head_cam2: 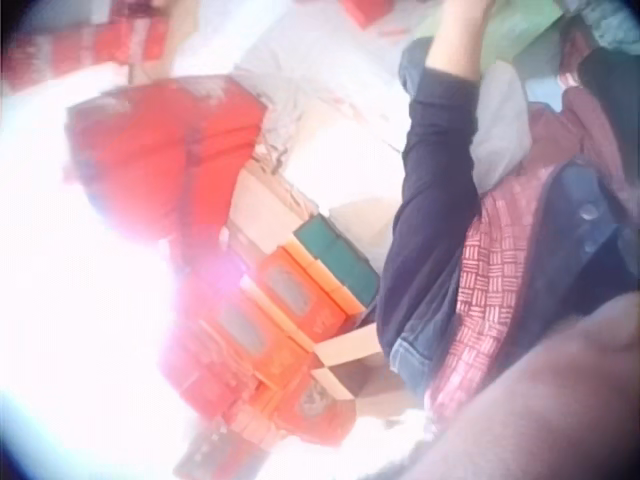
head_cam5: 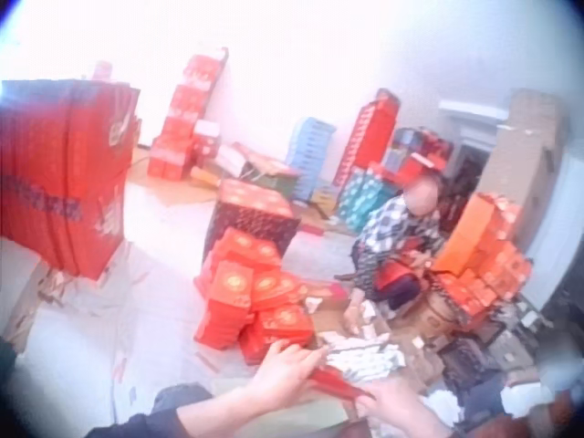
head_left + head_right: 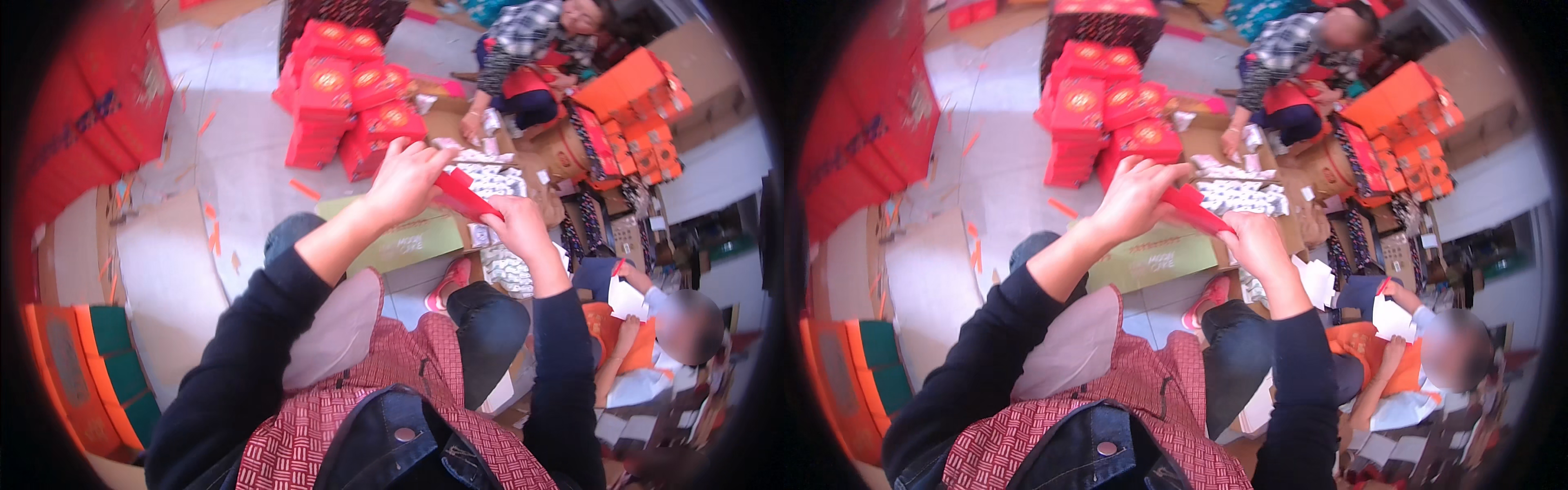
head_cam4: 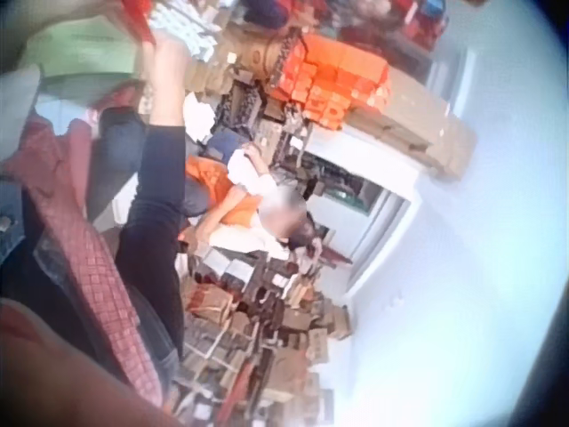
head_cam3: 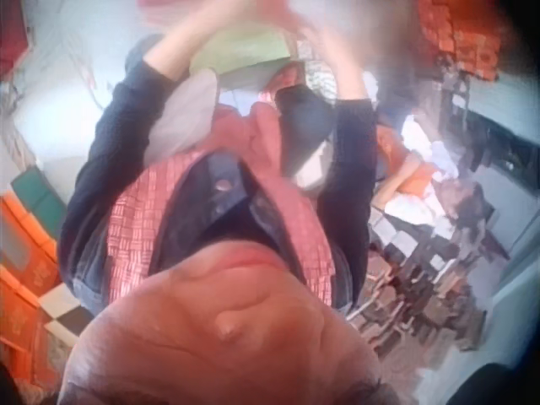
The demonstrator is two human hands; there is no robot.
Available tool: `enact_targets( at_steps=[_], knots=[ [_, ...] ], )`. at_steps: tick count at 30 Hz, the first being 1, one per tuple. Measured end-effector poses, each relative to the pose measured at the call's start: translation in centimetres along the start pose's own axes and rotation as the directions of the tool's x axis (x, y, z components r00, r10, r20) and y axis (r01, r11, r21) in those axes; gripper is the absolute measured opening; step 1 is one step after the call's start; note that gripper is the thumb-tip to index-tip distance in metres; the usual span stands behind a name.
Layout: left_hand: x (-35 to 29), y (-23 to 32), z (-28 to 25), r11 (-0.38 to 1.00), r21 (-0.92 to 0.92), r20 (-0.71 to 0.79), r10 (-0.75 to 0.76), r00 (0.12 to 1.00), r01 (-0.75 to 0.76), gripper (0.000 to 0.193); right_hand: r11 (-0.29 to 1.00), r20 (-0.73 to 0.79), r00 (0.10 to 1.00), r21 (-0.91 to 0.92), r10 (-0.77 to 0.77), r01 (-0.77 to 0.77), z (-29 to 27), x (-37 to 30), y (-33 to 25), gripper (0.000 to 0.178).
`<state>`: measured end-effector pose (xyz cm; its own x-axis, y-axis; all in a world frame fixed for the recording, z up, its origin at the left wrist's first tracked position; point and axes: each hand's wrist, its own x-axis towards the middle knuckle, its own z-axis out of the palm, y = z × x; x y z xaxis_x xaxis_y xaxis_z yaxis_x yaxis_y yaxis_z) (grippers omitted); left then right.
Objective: The person folds red and white cardboard sheets into small boxes, inserts small wrapped items into the boxes, and stacks the finished boxes. The person also handles a green box and places items inside it.
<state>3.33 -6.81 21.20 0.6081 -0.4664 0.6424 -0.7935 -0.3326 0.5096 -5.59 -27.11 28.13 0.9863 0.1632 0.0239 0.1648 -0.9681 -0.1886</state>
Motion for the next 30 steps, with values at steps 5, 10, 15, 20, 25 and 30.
enact_targets(
  at_steps=[5,10,15,20,25,30],
  knots=[
    [1.1,8.2,-4.9,0.903,-0.18,0.007,0.398,0.917,-0.39,0.016,0.92,0.226,0.974,0.388,-0.033,-0.059,-11.3,-9.4,-4.2,0.026],
    [-1.9,16.7,-10.0,0.528,-0.411,-0.114,0.779,0.617,-0.743,0.01,0.796,-0.032,0.896,0.474,0.444,-0.377,-13.7,-20.2,-2.8,0.035],
    [-6.3,20.3,-10.6,0.457,-0.567,-0.008,0.829,0.559,-0.686,0.013,0.363,0.44,0.693,0.622,0.571,-0.694,-2.4,-30.7,2.9,0.05],
    [-10.1,21.1,-9.0,0.561,-0.639,0.185,0.776,0.603,-0.526,0.017,0.328,0.301,0.807,0.799,0.507,-0.504,3.8,-33.8,1.8,0.022],
    [-10.2,22.4,-8.1,0.777,-0.543,0.234,0.504,0.831,-0.319,0.016,0.493,-0.478,0.231,0.87,0.848,-0.008,-0.8,-37.3,-1.4,0.02],
    [-8.9,25.8,-3.4,0.742,-0.459,0.002,0.551,0.835,-0.489,0.024,0.534,-0.561,0.011,0.794,0.828,0.292,-0.7,-34.8,-6.7,0.031]
  ],
)
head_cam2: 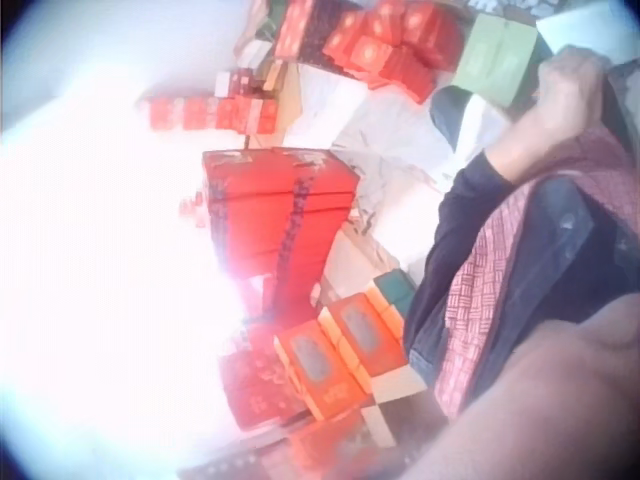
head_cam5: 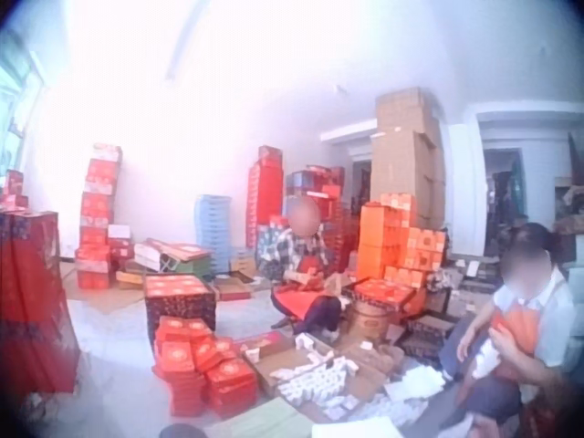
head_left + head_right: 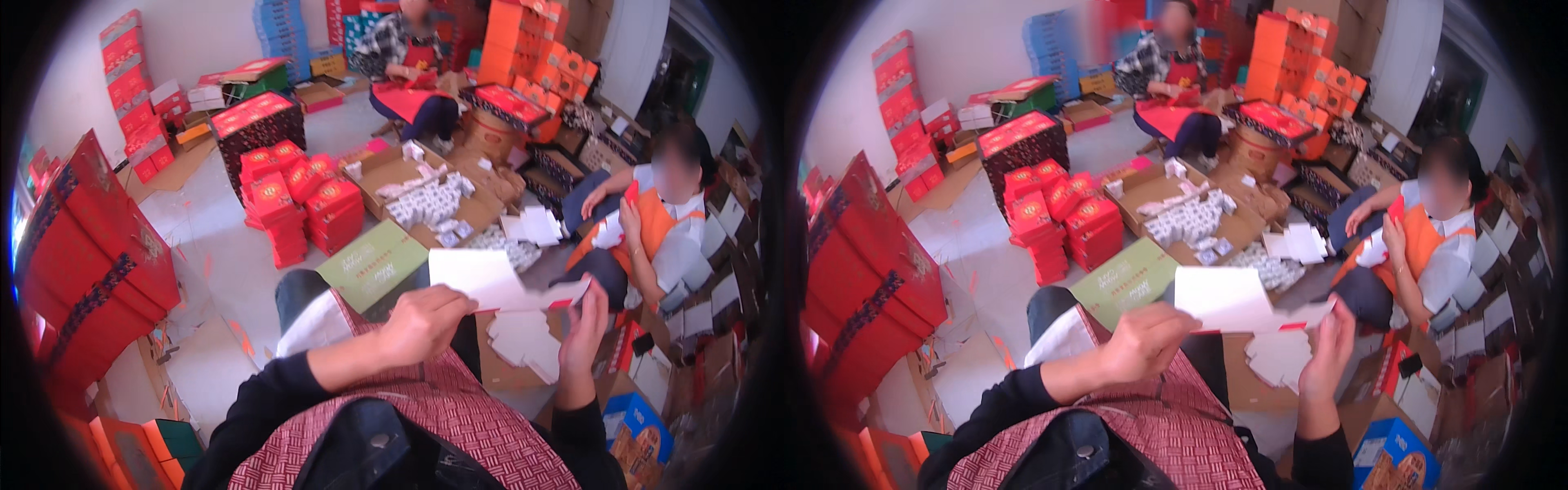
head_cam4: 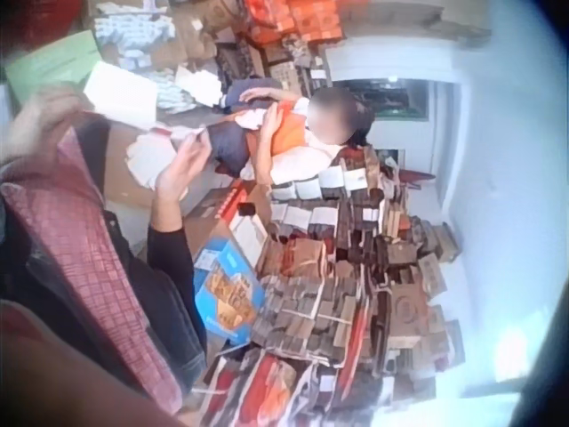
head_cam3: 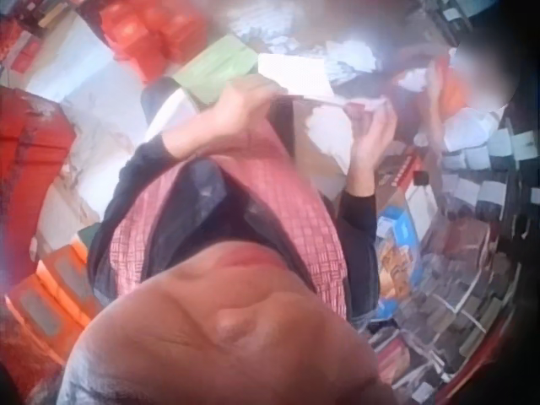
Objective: The person folds red and white cardboard sheets into small boxes, inserts small wrapped items into the boxes, and stacks the finished boxes. The person also handles a green box and places items inside it.
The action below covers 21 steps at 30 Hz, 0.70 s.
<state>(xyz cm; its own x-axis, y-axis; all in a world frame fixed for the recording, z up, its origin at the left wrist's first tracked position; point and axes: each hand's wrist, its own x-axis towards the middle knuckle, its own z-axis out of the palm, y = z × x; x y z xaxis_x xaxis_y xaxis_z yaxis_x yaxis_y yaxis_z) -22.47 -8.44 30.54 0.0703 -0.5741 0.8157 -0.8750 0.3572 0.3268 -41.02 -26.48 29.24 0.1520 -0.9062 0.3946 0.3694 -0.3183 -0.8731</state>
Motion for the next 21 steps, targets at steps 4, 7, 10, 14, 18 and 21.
enact_targets(
  at_steps=[4,7,10,14,18,21],
  knots=[
    [0.4,-2.5,-0.9,0.987,-0.16,0.296,0.062,0.953,-0.015,0.033,0.966,0.137,0.966,-0.169,0.218,-0.194,-3.0,6.7,-1.8,0.033],
    [0.1,-4.4,-2.3,0.905,-0.333,0.483,-0.078,0.872,0.265,0.021,0.941,0.419,0.875,-0.322,0.244,-0.108,-4.2,9.6,-1.2,0.031],
    [0.2,-4.7,-1.9,0.888,-0.284,0.593,-0.135,0.794,0.362,0.014,0.6,0.416,0.758,-0.799,0.502,0.041,-3.7,10.0,4.6,0.024],
    [-0.2,-5.5,-0.8,0.852,-0.227,0.609,-0.254,0.752,0.471,0.011,0.811,0.371,0.921,-0.572,0.118,0.126,-1.7,6.5,6.8,0.014],
    [1.4,-6.6,0.4,0.739,-0.124,0.412,-0.568,0.712,0.662,0.008,0.942,-0.092,0.995,-0.335,-0.039,0.006,-5.2,4.9,3.5,0.02],
    [3.0,-7.7,4.9,0.705,-0.182,0.282,-0.63,0.723,0.685,0.006,0.948,0.165,0.959,-0.262,0.229,-0.181,-5.2,1.2,3.7,0.014]
  ],
)
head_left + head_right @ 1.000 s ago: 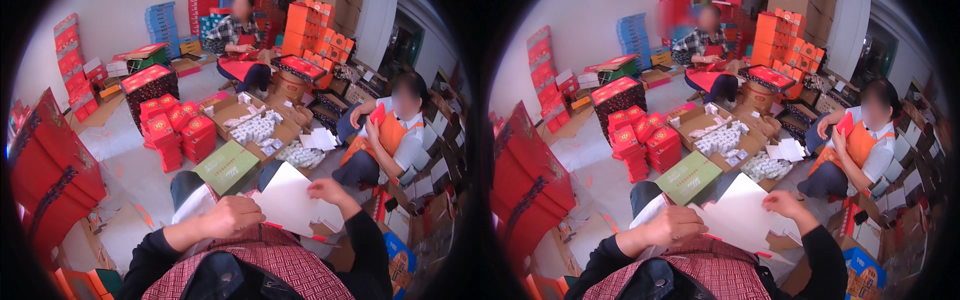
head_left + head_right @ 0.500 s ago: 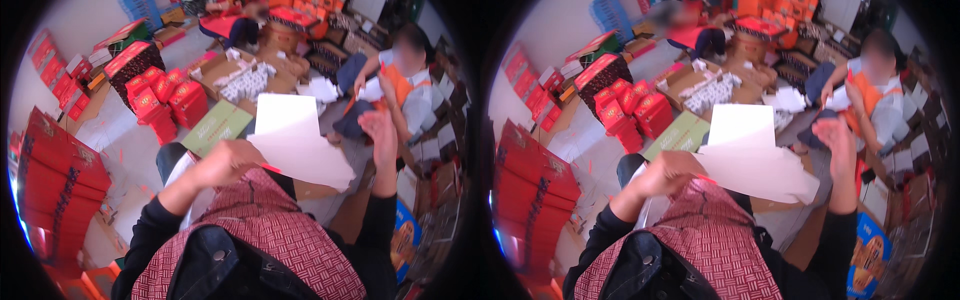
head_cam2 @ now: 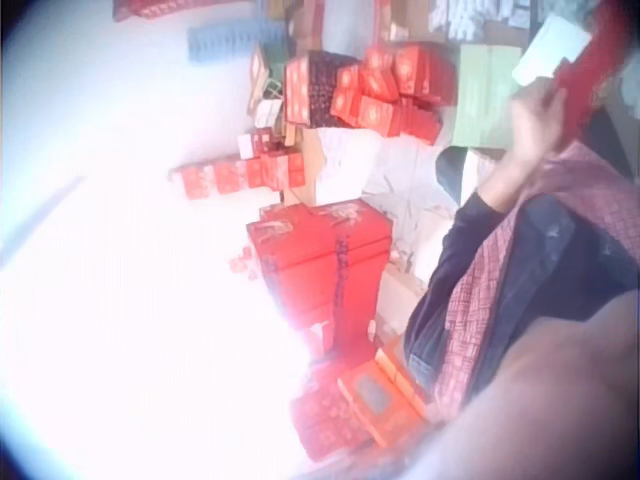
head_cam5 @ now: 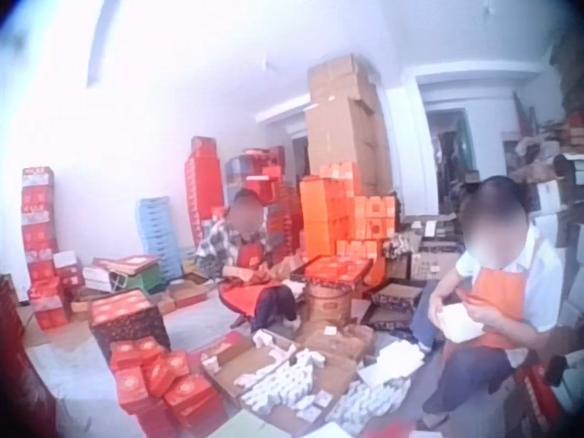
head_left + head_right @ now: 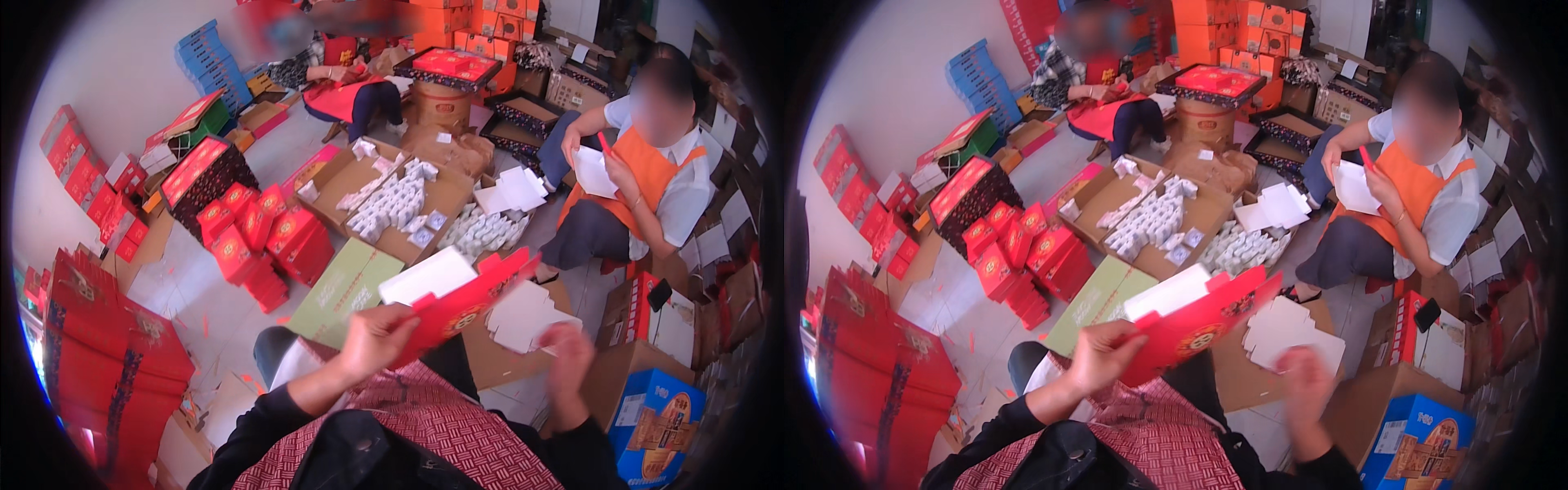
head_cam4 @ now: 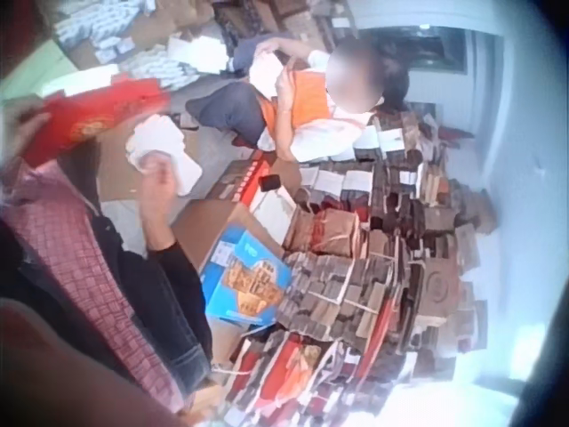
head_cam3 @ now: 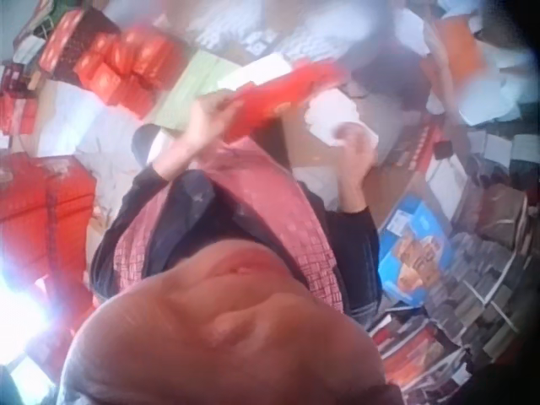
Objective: The person folds red and white cardboard sheets into small boxes, inserts small wrapped items into the boxes, and stacks the finished boxes. The person also handles a green box and places items inside it.
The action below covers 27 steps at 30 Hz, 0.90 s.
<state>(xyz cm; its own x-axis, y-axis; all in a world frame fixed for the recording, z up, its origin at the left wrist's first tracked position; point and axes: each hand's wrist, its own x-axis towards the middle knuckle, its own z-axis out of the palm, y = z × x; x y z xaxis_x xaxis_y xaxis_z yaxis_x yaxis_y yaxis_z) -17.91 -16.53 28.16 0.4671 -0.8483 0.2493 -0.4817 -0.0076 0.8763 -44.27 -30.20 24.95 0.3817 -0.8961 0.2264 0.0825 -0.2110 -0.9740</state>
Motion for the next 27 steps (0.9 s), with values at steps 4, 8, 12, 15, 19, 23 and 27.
enact_targets(
  at_steps=[4,8,12,15,19,23,27],
  knots=[
    [2.2,0.5,7.5,0.94,0.117,0.344,0.263,0.901,-0.319,0.031,0.783,0.199,0.911,0.467,0.361,-0.412,7.5,0.2,1.9,0.061],
    [2.9,-1.3,10.1,0.967,0.025,0.673,0.172,0.719,-0.255,0.058,0.918,-0.004,0.938,0.21,0.345,-0.337,6.7,5.2,8.0,0.041],
    [5.4,0.7,5.1,0.93,-0.014,0.677,0.279,0.681,-0.368,0.058,0.835,0.196,0.837,0.117,0.511,-0.537,2.4,9.7,13.0,0.035],
    [8.0,-3.9,-2.3,0.94,0.114,0.176,0.3,0.938,-0.322,0.038,0.76,0.318,0.771,0.188,0.552,-0.622,-2.7,13.3,16.3,0.032],
    [9.4,-10.8,-6.5,0.873,0.469,0.069,0.111,0.991,-0.13,0.053,0.715,0.335,0.682,0.033,0.651,-0.699,-5.4,17.2,19.6,0.031],
    [8.2,-14.7,-2.3,0.95,0.271,0.242,0.087,0.966,-0.153,0.058,0.705,0.449,0.623,-0.024,0.641,-0.709,-3.8,19.7,20.9,0.031],
    [11.8,-12.0,-0.8,0.858,0.226,0.54,0.283,0.793,-0.46,0.038,0.702,0.437,0.557,-0.332,0.706,-0.63,-2.9,21.3,22.1,0.037]
  ],
)
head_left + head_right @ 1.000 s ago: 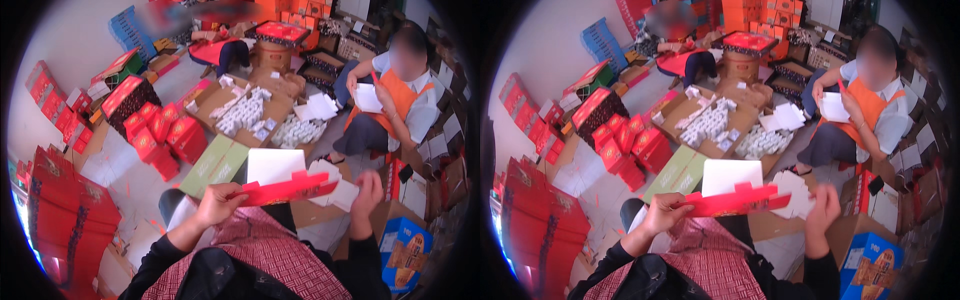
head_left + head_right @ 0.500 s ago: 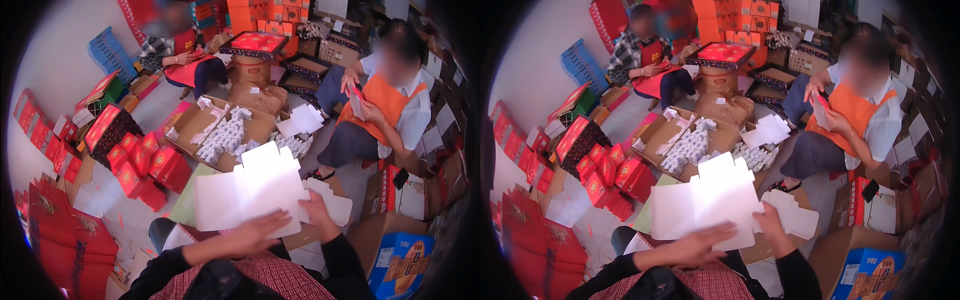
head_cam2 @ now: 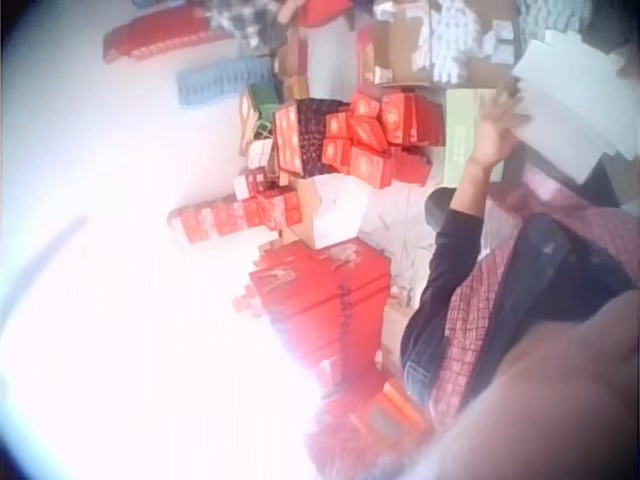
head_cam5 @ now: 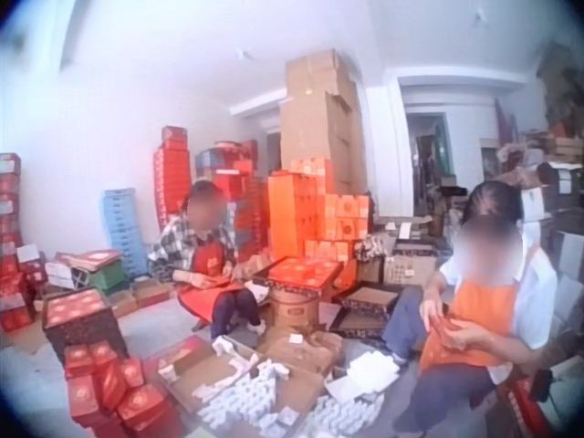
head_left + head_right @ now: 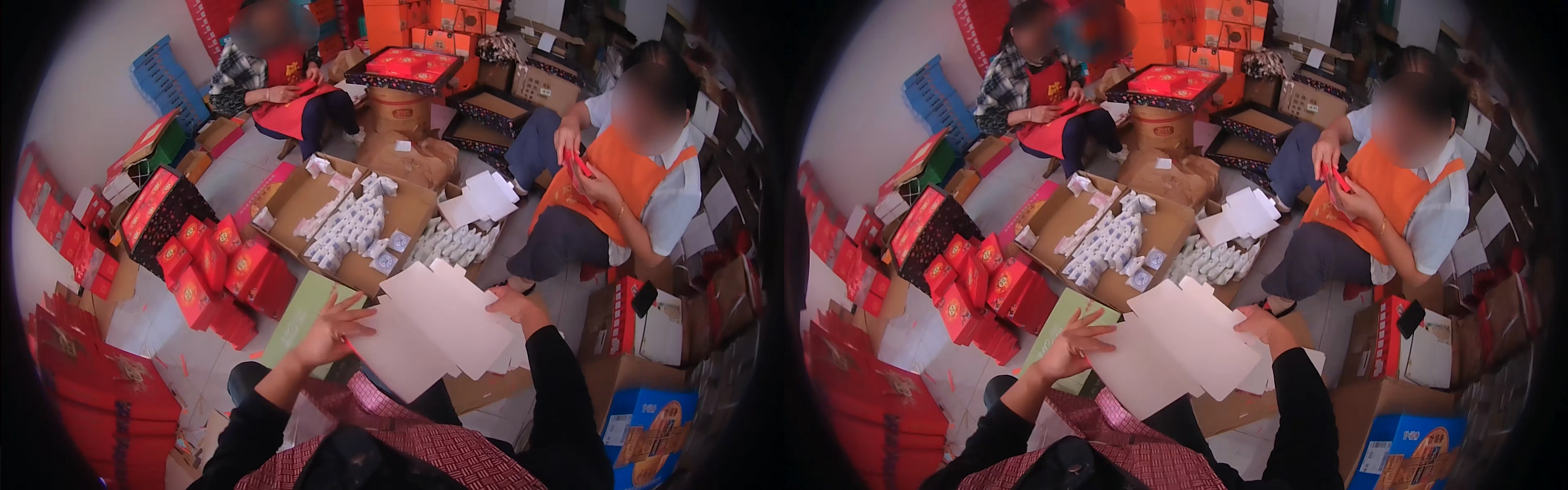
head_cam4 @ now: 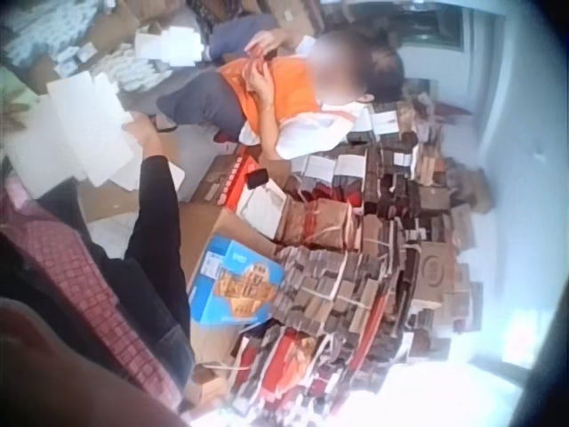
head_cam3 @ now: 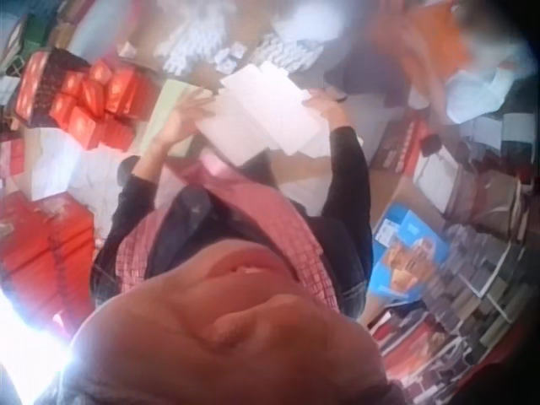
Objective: The person folds red and white cardboard sheets into small boxes, inserts small wrapped items into the boxes, and stacks the finished boxes. The person also handles a green box and places items inside it.
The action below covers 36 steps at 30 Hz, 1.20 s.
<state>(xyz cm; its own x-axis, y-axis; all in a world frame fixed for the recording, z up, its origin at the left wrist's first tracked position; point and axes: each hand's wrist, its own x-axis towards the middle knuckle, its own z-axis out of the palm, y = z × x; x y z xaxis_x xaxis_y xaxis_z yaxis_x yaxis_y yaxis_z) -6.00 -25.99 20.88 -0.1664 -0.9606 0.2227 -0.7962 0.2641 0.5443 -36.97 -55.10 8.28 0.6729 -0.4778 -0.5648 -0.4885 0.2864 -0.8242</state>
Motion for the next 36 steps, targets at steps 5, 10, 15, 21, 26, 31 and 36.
enact_targets(
  at_steps=[5,10,15,21,26,31,36],
  knots=[
    [0.3,0.8,-4.2,0.951,-0.232,0.189,-0.161,0.969,0.204,0.018,0.96,0.04,0.998,-0.275,-0.042,0.051,-0.1,0.6,-4.2,0.034],
    [0.1,8.4,-7.4,0.46,-0.87,0.063,-0.249,0.966,0.175,0.024,0.946,0.275,0.953,-0.254,-0.127,0.199,3.6,-2.8,-8.6,0.029],
    [-3.8,7.7,-1.3,0.289,-0.897,0.178,-0.458,0.871,0.335,0.025,0.711,0.453,0.858,-0.52,-0.241,0.474,8.2,-7.0,-9.9,0.029],
    [-5.5,9.9,5.0,0.169,-0.9,0.204,-0.651,0.731,0.401,0.057,0.466,0.499,0.776,-0.62,-0.387,0.631,12.5,-12.2,-9.4,0.012],
    [-7.2,11.7,4.6,0.269,-0.929,0.067,-0.552,0.831,0.254,0.029,0.585,0.435,0.849,-0.619,-0.3,0.524,15.3,-16.4,-11.7,0.016],
    [-8.8,13.9,5.2,0.345,-0.918,0.016,-0.461,0.887,0.196,0.023,0.873,0.564,0.819,-0.343,-0.103,0.346,16.8,-18.1,-13.4,0.036],
    [-10.2,15.0,5.3,0.43,-0.841,0.034,-0.563,0.826,0.328,0.02,0.728,0.604,0.783,-0.469,-0.148,0.5,21.0,-19.2,-13.7,0.028]
  ],
)
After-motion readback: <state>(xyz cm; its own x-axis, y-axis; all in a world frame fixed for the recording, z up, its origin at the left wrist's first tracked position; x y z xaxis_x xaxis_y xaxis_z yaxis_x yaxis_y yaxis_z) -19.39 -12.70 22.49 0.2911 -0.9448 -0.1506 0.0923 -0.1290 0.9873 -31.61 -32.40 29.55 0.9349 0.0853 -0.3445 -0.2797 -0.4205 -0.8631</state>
